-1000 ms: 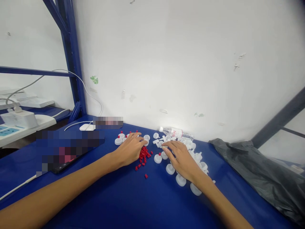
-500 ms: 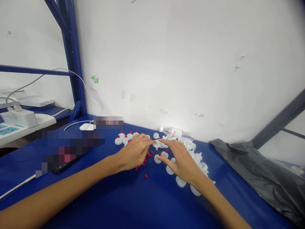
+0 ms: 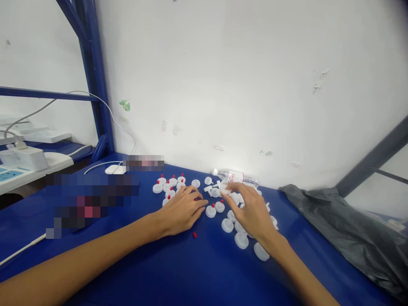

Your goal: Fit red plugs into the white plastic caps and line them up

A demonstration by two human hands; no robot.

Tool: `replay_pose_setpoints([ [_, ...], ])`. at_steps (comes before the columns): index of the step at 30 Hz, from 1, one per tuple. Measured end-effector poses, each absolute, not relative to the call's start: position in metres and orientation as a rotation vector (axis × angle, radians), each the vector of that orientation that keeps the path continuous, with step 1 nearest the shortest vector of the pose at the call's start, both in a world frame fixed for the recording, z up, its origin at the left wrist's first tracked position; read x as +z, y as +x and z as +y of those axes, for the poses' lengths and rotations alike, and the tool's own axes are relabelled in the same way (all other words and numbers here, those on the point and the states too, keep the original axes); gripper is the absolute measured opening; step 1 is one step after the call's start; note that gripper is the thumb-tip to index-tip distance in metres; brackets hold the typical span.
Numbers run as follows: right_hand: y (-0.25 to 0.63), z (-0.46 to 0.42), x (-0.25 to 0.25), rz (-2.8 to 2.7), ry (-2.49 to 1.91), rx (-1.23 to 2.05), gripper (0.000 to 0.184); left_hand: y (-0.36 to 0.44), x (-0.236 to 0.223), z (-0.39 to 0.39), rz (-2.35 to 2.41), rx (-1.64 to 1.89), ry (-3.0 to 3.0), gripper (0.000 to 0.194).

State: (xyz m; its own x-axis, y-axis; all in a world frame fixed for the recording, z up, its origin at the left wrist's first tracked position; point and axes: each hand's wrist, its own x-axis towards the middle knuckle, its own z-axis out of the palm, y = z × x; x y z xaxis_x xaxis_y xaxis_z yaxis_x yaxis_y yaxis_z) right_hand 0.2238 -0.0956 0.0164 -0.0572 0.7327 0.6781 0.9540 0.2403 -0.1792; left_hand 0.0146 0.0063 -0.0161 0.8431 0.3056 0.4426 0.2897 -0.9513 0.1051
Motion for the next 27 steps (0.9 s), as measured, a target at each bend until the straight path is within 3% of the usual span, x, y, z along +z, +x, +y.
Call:
replay_pose_setpoints([
  [27, 0.2156, -0.0965, 0.0135, -1.922, -1.578, -0.346, 0.009, 0.0187, -0.024, 0.0071, 0.341, 0.746, 3.17, 0.012],
])
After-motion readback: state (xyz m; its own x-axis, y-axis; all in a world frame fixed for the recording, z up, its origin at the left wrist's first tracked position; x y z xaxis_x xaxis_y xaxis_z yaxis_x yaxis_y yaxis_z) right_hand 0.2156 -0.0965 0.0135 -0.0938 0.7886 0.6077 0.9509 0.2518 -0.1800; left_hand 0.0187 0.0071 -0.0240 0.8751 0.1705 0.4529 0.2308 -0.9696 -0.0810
